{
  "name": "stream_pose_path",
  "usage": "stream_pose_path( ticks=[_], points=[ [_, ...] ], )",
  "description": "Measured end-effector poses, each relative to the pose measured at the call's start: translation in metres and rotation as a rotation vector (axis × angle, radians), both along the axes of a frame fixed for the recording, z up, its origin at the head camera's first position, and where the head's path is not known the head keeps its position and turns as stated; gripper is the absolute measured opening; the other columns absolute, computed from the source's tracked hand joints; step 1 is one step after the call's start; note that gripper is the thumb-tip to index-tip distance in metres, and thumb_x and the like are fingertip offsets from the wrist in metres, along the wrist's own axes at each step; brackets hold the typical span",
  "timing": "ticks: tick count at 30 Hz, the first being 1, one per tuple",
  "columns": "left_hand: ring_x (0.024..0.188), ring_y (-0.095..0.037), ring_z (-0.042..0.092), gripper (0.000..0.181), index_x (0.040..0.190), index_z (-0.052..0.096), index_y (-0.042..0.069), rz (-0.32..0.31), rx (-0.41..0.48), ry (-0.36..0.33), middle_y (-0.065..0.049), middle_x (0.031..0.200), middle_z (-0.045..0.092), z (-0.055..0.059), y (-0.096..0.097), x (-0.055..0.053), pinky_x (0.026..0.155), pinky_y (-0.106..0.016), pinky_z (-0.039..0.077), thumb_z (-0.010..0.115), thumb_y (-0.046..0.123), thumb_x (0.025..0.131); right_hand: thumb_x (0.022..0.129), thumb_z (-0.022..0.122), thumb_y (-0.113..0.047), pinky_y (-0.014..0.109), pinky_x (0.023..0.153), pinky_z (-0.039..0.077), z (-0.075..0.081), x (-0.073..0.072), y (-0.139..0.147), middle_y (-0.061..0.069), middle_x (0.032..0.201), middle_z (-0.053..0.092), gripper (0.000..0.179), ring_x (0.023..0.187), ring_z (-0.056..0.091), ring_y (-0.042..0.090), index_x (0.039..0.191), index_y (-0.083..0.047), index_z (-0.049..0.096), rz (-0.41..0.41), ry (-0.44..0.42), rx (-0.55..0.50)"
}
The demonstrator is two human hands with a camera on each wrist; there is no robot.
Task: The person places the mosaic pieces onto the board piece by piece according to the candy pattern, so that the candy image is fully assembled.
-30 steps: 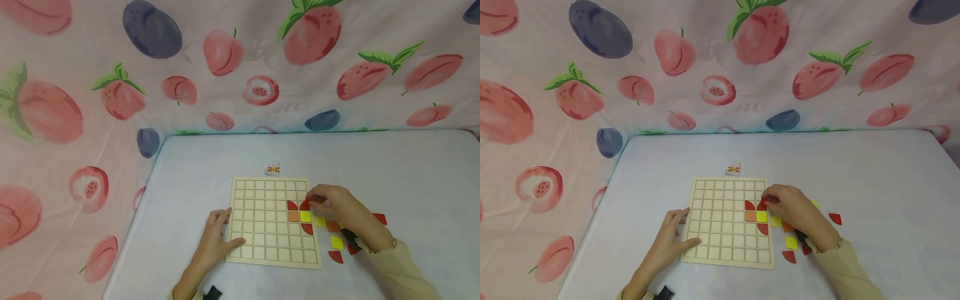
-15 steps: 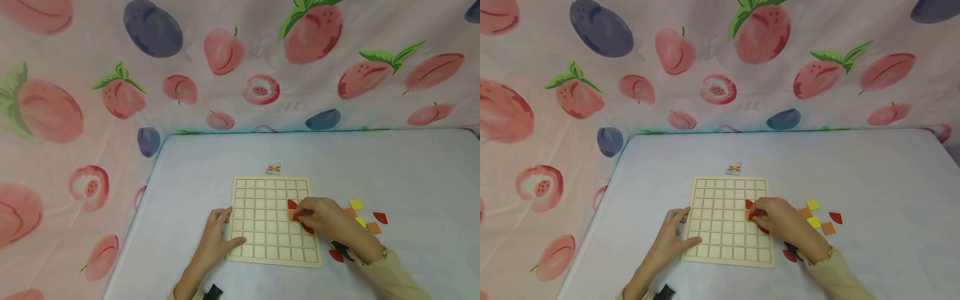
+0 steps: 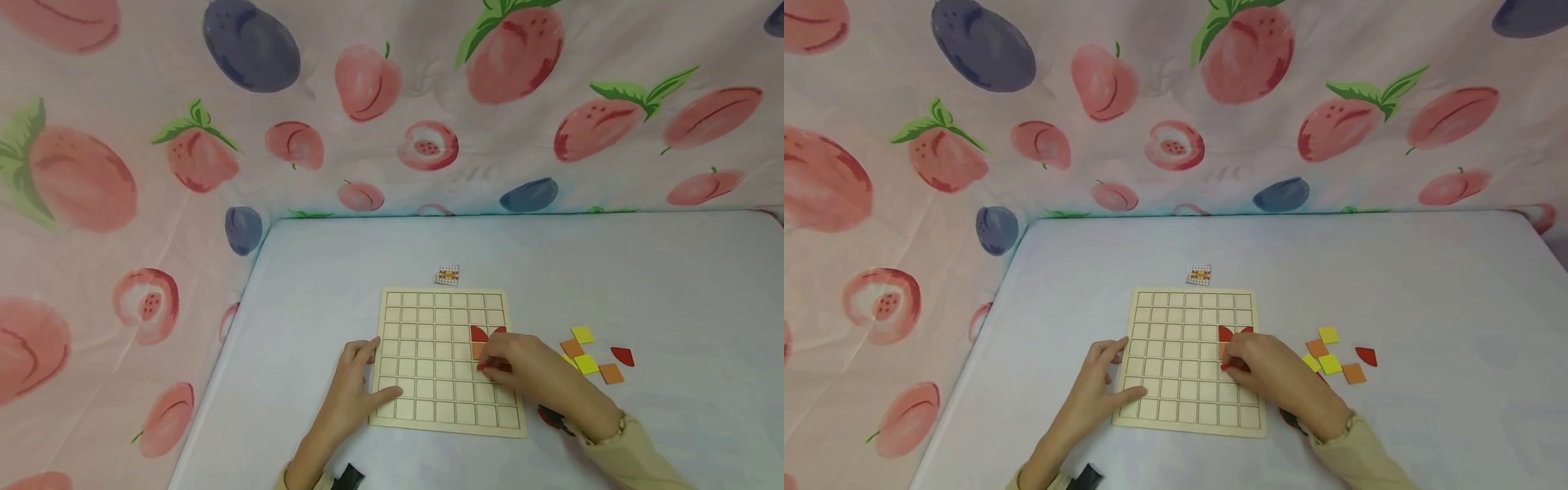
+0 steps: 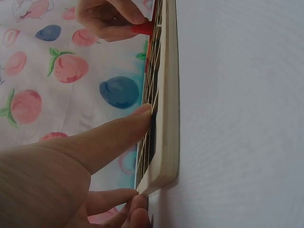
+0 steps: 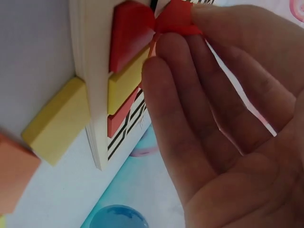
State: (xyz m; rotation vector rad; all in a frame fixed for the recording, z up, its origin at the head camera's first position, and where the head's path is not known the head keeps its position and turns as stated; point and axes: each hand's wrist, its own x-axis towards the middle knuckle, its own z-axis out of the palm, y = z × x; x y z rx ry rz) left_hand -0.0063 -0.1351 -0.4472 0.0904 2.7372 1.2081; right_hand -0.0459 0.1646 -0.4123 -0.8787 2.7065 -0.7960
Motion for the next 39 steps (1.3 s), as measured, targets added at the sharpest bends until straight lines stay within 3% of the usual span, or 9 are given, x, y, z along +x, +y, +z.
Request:
stream_pose_path(
  ticks=[10,39],
  points=[
    [0.112,-0.018,0.047,0.088,0.146,0.045,0.002,0.000,-0.008,0.008,-0.008,0.130,0.045,-0.0005,-0.0002,-0.0003,0.081,-0.025,0.045,0.089,0.024,0.074,0.077,0.084,-0.012,0.024,0.070,0.051,0.0006,0.0017,0.0023,-0.014,0.084,0.060,0.017,0.075,0.053,0.004,0.082,-0.022,0.072,0.058,0.043,0.035],
    [0.111,-0.018,0.047,0.087,0.146,0.045,0.003,-0.006,-0.004,0.004,-0.009,0.130,0.046,-0.0008,-0.0006,0.0005,0.080,-0.025,0.045,0.088,0.026,0.074,0.078,0.084,-0.012,0.025,0.073,0.053,-0.0030,-0.0021,0.0005,-0.010,0.090,0.062,0.017,0.080,0.054,0.006,0.084,-0.019,0.070,0.080,0.057,0.048]
  ],
)
